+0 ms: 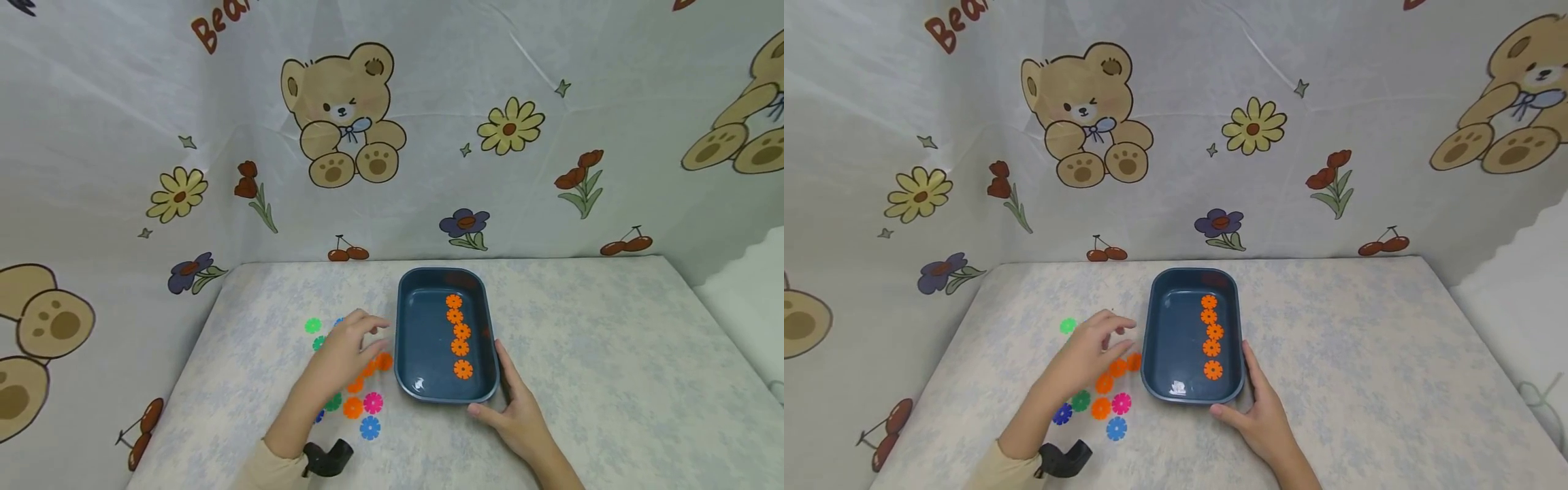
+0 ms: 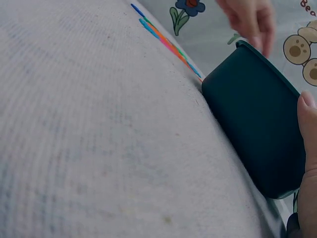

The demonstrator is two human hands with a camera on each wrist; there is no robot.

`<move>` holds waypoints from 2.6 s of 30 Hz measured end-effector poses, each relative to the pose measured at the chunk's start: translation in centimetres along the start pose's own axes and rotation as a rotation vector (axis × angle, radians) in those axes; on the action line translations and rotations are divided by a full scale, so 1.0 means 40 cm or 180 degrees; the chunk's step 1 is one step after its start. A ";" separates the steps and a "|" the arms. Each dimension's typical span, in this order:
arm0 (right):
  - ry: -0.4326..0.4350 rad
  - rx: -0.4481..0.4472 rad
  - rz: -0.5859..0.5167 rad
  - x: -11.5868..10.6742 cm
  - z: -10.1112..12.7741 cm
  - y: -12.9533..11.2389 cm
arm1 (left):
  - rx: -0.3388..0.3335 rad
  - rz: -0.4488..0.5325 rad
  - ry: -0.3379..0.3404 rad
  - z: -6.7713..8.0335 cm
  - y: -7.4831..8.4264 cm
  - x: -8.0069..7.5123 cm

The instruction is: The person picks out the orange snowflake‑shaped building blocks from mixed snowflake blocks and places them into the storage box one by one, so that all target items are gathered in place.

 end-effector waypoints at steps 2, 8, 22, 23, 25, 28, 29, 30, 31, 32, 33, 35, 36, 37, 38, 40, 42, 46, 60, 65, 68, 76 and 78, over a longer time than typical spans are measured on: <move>0.0008 0.0000 0.0027 -0.002 0.000 -0.001 | -0.0195 -0.0004 -0.0009 0.018 -0.059 -0.009; 0.0008 -0.0017 0.0046 -0.002 0.000 -0.001 | -0.0457 -0.0093 -0.0192 0.054 -0.181 0.013; 0.0023 0.0080 0.0103 0.003 0.000 -0.004 | -0.0360 0.0028 -0.0296 0.061 -0.225 0.061; 0.0020 0.0086 0.0102 0.003 0.000 -0.004 | -0.0379 0.0024 -0.0292 0.060 -0.224 0.061; 0.0016 0.0094 0.0099 0.003 -0.001 -0.004 | -0.0403 0.0017 -0.0268 0.057 -0.222 0.063; 0.0014 0.0090 0.0103 0.002 -0.001 -0.003 | -0.0410 0.0009 -0.0203 0.054 -0.219 0.066; 0.0015 0.0081 0.0100 0.002 -0.001 -0.003 | -0.0416 0.0013 -0.0187 0.054 -0.219 0.067; 0.0016 0.0070 0.0098 0.002 -0.001 -0.003 | -0.0424 0.0029 -0.0171 0.053 -0.219 0.068; 0.0018 0.0056 0.0097 0.002 -0.001 -0.003 | -0.0443 0.0037 -0.0156 0.052 -0.220 0.069; 0.0017 0.0046 0.0095 0.002 -0.001 -0.003 | -0.0453 0.0044 -0.0145 0.052 -0.221 0.070; 0.0017 0.0036 0.0090 0.002 -0.001 -0.003 | -0.0465 0.0053 -0.0135 0.052 -0.221 0.070; 0.0023 0.0018 0.0092 0.001 0.000 -0.003 | -0.0484 0.0055 -0.0111 0.052 -0.223 0.070; 0.0026 0.0012 0.0093 0.001 0.000 -0.002 | -0.0480 0.0053 -0.0092 0.051 -0.223 0.070; 0.0027 0.0009 0.0094 0.001 0.000 -0.002 | -0.0474 0.0046 -0.0069 0.052 -0.223 0.069; 0.0026 0.0006 0.0093 0.000 0.000 -0.001 | -0.0460 0.0040 -0.0044 0.052 -0.221 0.069; 0.0025 -0.0008 0.0091 0.000 0.000 -0.001 | -0.0432 0.0022 -0.0005 0.052 -0.218 0.069; 0.0022 -0.0024 0.0077 0.000 0.001 0.000 | -0.0400 0.0024 0.0012 0.053 -0.213 0.070; 0.0010 -0.0030 0.0068 0.000 0.002 0.001 | -0.0365 0.0024 0.0003 0.055 -0.210 0.073; 0.0002 -0.0072 0.0023 0.000 0.002 -0.002 | -0.0282 -0.0255 -0.0095 0.065 -0.213 0.082; 0.0008 -0.0064 0.0027 -0.001 0.003 -0.002 | 0.0198 -0.0988 -0.0049 0.062 -0.193 0.088; 0.0012 -0.0045 0.0029 -0.001 0.003 -0.002 | 0.0580 -0.1447 0.0126 0.062 -0.178 0.088; -0.0021 -0.0004 0.0008 0.002 0.000 -0.002 | 0.0637 -0.1466 0.0443 0.055 -0.172 0.055; -0.0027 0.0019 0.0028 0.003 0.001 -0.001 | 0.0490 -0.1249 0.0419 0.052 -0.172 0.041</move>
Point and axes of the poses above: each hand's wrist, its own z-axis away from the middle knuckle, its own x-axis out of the palm, y = z × x, the point moved 6 cm from there along -z, towards the middle knuckle, and after that the axes turned 11 degrees about -y, right-handed, at the moved point
